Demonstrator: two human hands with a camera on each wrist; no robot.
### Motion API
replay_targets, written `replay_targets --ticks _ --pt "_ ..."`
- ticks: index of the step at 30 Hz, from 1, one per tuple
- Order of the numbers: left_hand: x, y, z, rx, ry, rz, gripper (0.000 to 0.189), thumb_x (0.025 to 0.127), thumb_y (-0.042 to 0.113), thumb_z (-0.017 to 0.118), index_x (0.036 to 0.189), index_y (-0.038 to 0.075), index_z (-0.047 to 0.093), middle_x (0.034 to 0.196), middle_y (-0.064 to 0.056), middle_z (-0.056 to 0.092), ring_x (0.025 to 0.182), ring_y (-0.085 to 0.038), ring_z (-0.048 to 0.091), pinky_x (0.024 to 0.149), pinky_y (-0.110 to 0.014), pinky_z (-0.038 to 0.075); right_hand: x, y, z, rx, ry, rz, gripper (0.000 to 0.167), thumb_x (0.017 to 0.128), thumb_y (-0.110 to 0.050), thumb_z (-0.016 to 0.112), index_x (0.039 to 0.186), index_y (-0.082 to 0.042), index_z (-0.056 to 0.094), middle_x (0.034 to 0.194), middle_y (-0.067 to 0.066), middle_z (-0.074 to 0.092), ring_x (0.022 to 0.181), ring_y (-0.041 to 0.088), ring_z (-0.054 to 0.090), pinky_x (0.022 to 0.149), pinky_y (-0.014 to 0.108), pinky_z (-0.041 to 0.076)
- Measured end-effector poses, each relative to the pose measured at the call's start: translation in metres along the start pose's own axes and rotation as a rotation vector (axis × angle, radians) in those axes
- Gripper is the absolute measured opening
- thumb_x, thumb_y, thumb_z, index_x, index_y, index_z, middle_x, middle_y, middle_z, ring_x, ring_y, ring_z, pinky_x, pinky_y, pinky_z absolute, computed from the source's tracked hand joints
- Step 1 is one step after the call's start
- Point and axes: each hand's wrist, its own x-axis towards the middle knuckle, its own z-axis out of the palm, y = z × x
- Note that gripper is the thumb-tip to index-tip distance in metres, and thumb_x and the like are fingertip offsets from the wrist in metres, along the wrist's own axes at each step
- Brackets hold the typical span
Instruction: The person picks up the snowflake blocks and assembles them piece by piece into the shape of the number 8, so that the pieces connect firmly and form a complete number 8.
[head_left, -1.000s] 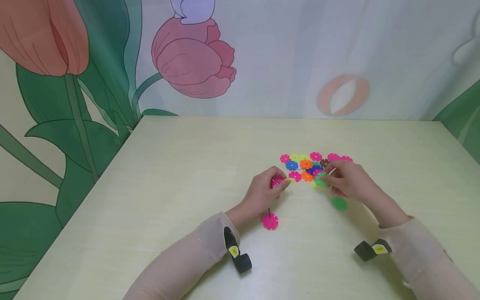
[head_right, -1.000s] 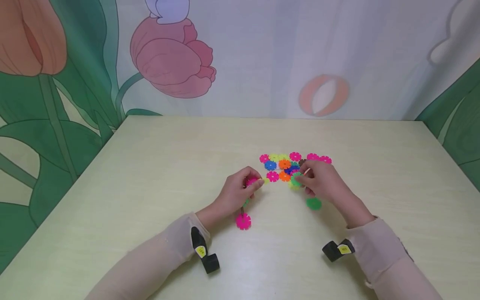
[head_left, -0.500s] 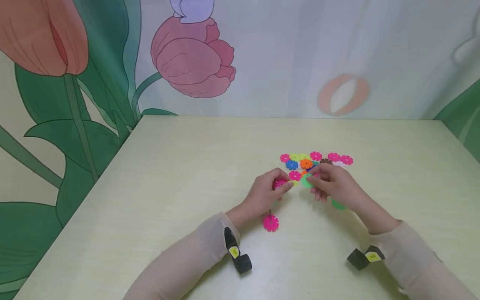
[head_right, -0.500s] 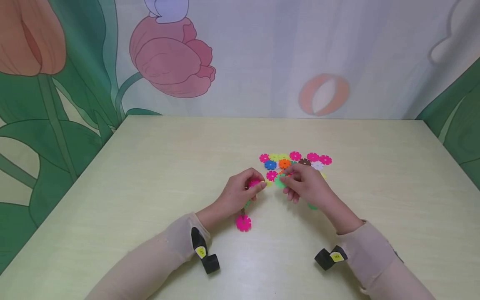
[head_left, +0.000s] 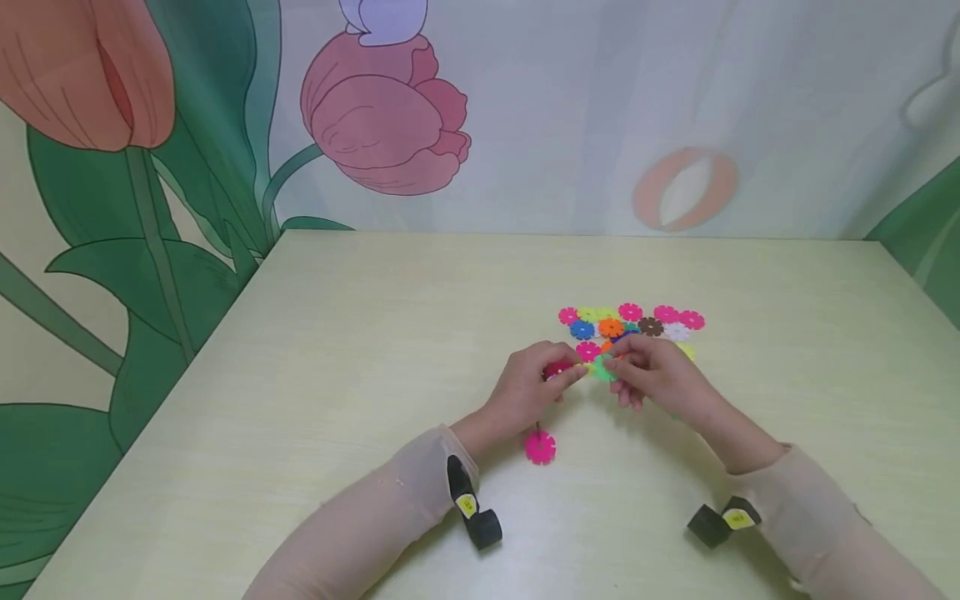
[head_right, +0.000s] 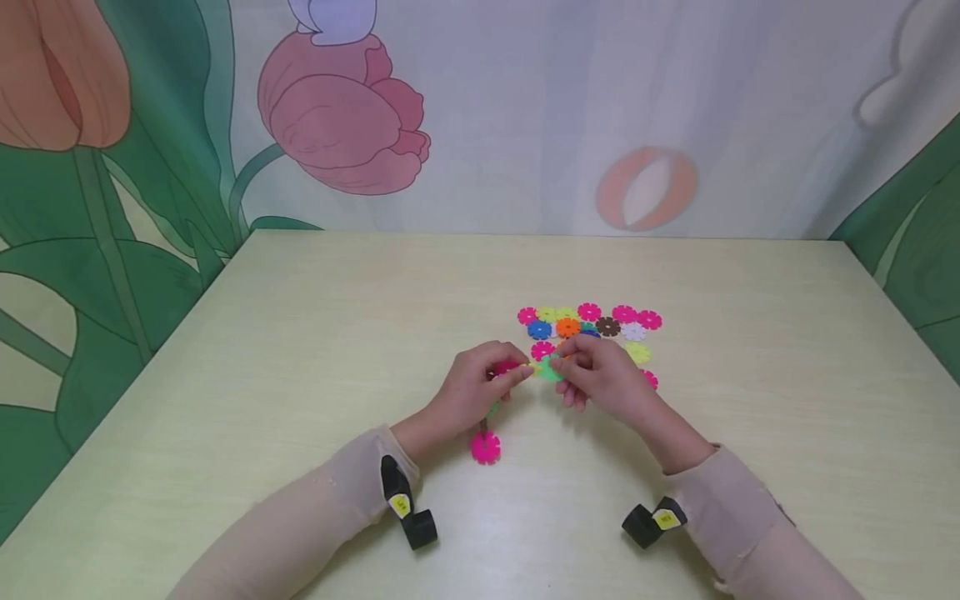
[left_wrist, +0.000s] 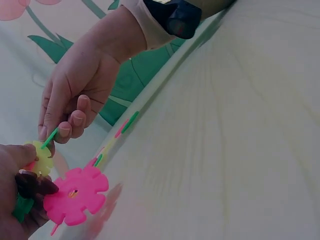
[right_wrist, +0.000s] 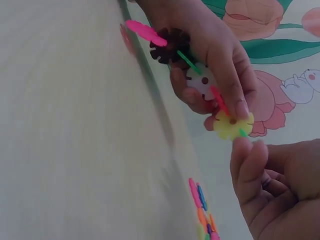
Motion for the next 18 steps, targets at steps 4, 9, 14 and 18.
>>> replay_targets --ticks 4,9,14,18 --pt "-0.002 0.0 0.0 0.054 0.04 0.052 0.011 0.092 0.022 0.064 0.095 0.012 0.069 0.08 -0.002 0.06 0.06 -0.007 0.053 0.062 -0.017 0.042 0.0 0.002 0.006 0.046 0.028 0.016 0.023 0.096 -0.013 0.058 0.106 0.006 0.052 0.078 0.015 0.064 0.06 0.012 0.062 0.056 0.021 0.052" --pt "-0.003 0.001 0.002 0.116 0.084 0.093 0.01 0.092 0.019 0.065 0.093 0.011 0.069 0.076 -0.003 0.058 0.065 -0.009 0.051 0.062 -0.016 0.04 -0.001 0.004 0.013 0.109 0.053 0.017 0.023 0.097 -0.014 0.056 0.106 0.006 0.05 0.08 0.017 0.066 0.06 0.011 0.061 0.058 0.02 0.052" --pt "-0.003 0.003 0.003 0.14 0.11 0.082 0.01 0.092 0.02 0.065 0.094 0.011 0.067 0.071 -0.003 0.057 0.07 -0.011 0.05 0.062 -0.017 0.038 0.001 0.004 0.015 0.11 0.078 -0.007 0.025 0.097 -0.017 0.056 0.108 0.006 0.051 0.081 0.019 0.065 0.059 0.012 0.061 0.058 0.02 0.052" --pt "-0.001 0.004 0.003 0.094 0.085 0.02 0.013 0.093 0.021 0.064 0.102 0.011 0.065 0.082 -0.004 0.061 0.075 -0.012 0.053 0.065 -0.018 0.042 0.004 0.004 0.013 0.084 0.095 -0.02 0.027 0.097 -0.018 0.057 0.11 0.005 0.052 0.081 0.02 0.065 0.059 0.014 0.061 0.058 0.02 0.052"
